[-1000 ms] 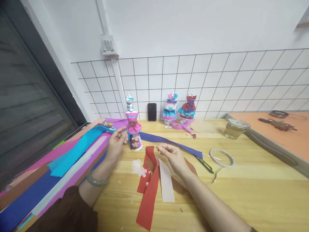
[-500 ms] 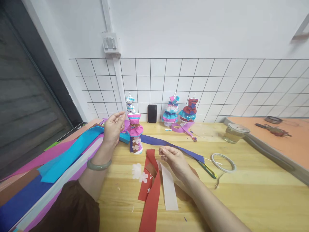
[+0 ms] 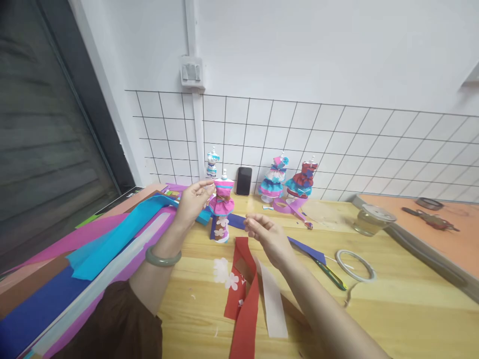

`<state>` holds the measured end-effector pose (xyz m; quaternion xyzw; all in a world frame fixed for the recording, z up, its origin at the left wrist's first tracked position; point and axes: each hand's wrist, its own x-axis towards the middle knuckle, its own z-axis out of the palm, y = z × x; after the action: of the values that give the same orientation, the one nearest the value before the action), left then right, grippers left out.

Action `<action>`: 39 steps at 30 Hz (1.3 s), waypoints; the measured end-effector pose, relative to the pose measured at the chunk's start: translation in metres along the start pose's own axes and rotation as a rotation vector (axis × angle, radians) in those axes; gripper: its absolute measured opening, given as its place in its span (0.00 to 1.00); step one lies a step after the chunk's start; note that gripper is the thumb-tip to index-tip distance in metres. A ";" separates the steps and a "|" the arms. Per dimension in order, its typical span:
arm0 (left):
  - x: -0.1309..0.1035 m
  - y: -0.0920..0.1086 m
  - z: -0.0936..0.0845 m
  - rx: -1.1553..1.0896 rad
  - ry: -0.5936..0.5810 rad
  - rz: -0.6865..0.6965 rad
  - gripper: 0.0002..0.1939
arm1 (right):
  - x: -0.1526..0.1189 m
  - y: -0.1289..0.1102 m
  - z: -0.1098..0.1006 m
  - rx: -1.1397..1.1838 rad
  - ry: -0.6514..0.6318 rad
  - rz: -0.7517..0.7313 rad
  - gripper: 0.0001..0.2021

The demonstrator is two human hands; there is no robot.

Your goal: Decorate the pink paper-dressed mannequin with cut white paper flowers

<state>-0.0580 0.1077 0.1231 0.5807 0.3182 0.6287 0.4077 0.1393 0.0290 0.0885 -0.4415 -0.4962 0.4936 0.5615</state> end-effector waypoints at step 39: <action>-0.003 -0.009 0.003 0.054 -0.073 -0.006 0.25 | 0.069 -0.036 0.059 -0.290 0.164 -0.390 0.18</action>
<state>-0.0537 0.1093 0.1140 0.6130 0.3214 0.5973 0.4051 0.0868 0.0938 0.1393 -0.4519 -0.5903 0.2622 0.6153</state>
